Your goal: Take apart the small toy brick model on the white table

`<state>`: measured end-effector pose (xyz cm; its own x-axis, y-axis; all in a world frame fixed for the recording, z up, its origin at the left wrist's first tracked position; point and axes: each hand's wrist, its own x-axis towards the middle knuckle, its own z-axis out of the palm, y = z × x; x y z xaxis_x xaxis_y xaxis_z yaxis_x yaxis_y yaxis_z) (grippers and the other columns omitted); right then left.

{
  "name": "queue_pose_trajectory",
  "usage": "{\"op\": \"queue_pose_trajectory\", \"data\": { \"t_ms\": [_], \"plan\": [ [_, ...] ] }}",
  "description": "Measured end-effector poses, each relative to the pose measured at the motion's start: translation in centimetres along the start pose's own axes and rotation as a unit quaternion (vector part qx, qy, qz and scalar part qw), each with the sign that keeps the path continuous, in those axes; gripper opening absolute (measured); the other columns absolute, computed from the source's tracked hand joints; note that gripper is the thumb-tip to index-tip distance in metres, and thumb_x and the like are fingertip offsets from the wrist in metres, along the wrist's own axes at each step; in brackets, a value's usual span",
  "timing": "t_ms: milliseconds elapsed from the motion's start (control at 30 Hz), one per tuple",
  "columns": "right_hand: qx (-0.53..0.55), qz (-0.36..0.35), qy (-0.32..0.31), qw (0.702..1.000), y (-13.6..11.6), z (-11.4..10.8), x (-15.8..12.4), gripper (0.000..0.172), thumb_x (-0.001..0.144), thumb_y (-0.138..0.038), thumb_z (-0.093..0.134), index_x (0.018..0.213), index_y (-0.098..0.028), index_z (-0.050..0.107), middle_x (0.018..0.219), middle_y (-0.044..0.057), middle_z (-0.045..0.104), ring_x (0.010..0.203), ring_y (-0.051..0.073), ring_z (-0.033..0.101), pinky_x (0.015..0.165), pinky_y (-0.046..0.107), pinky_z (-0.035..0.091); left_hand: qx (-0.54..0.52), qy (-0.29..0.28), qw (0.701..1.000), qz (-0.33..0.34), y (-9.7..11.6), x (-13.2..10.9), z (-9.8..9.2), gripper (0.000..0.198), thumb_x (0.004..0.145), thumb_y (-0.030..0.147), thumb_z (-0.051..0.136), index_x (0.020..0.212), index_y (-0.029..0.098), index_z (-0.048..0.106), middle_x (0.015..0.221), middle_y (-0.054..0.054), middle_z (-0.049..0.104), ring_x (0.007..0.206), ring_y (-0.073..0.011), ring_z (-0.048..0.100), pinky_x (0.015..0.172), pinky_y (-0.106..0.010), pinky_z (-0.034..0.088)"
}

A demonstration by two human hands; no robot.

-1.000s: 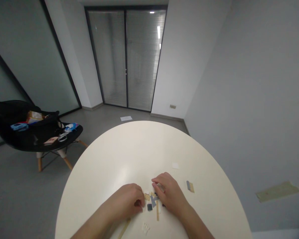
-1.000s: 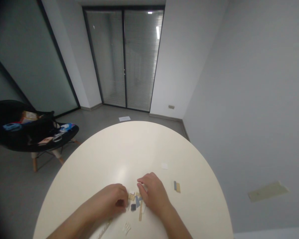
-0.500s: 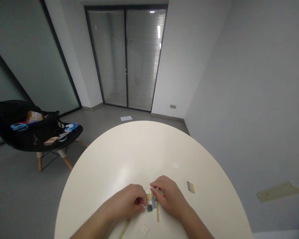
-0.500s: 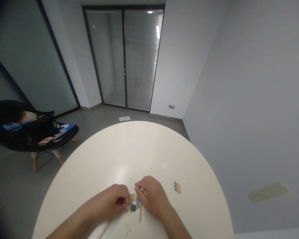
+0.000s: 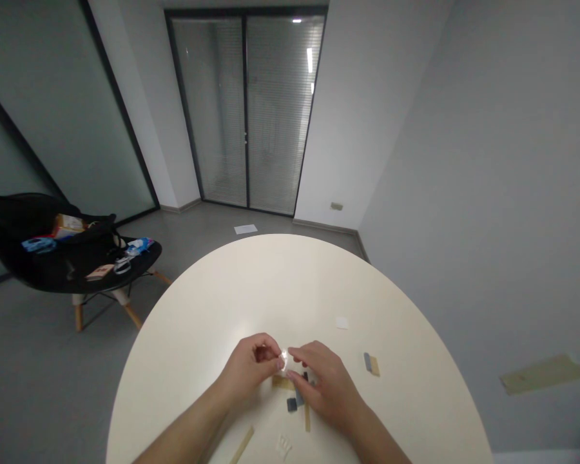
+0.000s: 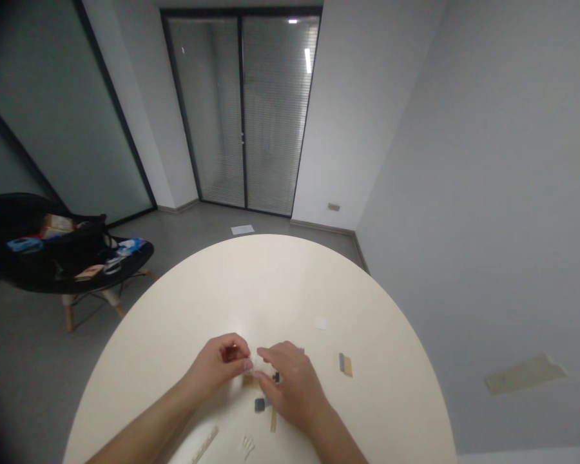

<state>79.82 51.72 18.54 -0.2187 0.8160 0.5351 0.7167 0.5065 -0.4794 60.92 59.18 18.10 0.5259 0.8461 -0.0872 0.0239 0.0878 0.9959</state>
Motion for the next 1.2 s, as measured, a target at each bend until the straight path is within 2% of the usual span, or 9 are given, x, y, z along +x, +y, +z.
{"op": "queue_pose_trajectory", "data": {
  "t_ms": [133,233,367,567,800,1033,1200],
  "plan": [
    [-0.004,-0.019,0.026,0.999,-0.1,0.2,0.1,0.034,0.083,-0.022,0.068,0.117,-0.022,0.062,0.095,0.008,0.069,0.086,0.02,0.063,0.074,0.033,0.054,-0.049,-0.014,0.998,-0.021,-0.1,0.0,0.3,0.027,0.062,0.028,0.079,0.072,0.015,0.057,0.054,0.006,0.05,0.049,-0.0076,0.042,0.05,-0.02,0.03],
    [-0.011,-0.023,0.042,0.999,-0.3,0.3,0.3,0.035,0.083,-0.02,0.068,0.117,-0.022,0.061,0.101,0.009,0.068,0.091,0.02,0.063,0.078,0.034,0.055,-0.054,-0.003,0.998,-0.022,-0.2,-0.1,0.4,0.029,0.062,0.027,0.082,0.07,0.015,0.056,0.054,0.006,0.051,0.049,-0.0066,0.042,0.049,-0.019,0.029],
    [-0.015,-0.047,0.05,0.998,-0.6,0.2,0.6,0.029,0.082,-0.017,0.069,0.109,-0.022,0.062,0.108,0.01,0.068,0.098,0.021,0.063,0.083,0.035,0.055,-0.093,-0.008,0.996,-0.012,-0.4,0.0,0.4,0.034,0.061,0.025,0.085,0.068,0.015,0.053,0.066,0.002,0.061,0.056,-0.0084,0.051,0.054,-0.02,0.038],
    [-0.033,-0.065,0.06,0.996,-0.6,0.3,0.8,0.014,0.083,-0.016,0.067,0.095,-0.023,0.064,0.1,0.008,0.071,0.093,0.02,0.065,0.082,0.036,0.055,-0.146,-0.026,0.989,-0.018,-0.2,0.0,0.4,0.037,0.058,0.023,0.087,0.063,0.015,0.051,0.072,-0.001,0.066,0.061,-0.0103,0.059,0.059,-0.021,0.044],
    [-0.054,-0.043,0.074,0.995,0.2,-0.2,0.6,0.013,0.084,-0.017,0.064,0.096,-0.022,0.065,0.102,0.009,0.072,0.096,0.021,0.066,0.085,0.039,0.056,-0.145,-0.023,0.989,-0.03,-0.3,0.1,0.3,0.031,0.059,0.023,0.086,0.068,0.015,0.058,0.081,-0.006,0.072,0.068,-0.0134,0.063,0.066,-0.025,0.047],
    [-0.107,0.038,0.13,0.985,3.7,-2.3,0.1,0.011,0.088,-0.027,0.06,0.094,-0.022,0.069,0.097,0.008,0.075,0.091,0.021,0.069,0.083,0.038,0.056,-0.097,-0.005,0.995,-0.02,-0.1,0.2,0.3,0.028,0.06,0.026,0.084,0.068,0.014,0.061,0.078,-0.007,0.072,0.066,-0.014,0.061,0.063,-0.025,0.043],
    [-0.134,0.189,0.142,0.962,6.1,-4.4,-0.7,0.027,0.09,-0.04,0.055,0.098,-0.02,0.07,0.096,0.009,0.074,0.088,0.022,0.069,0.083,0.038,0.054,-0.082,-0.009,0.996,-0.02,-0.4,0.3,0.2,0.028,0.062,0.029,0.082,0.069,0.015,0.06,0.072,-0.005,0.07,0.062,-0.0135,0.059,0.061,-0.025,0.041]
  ]
}}
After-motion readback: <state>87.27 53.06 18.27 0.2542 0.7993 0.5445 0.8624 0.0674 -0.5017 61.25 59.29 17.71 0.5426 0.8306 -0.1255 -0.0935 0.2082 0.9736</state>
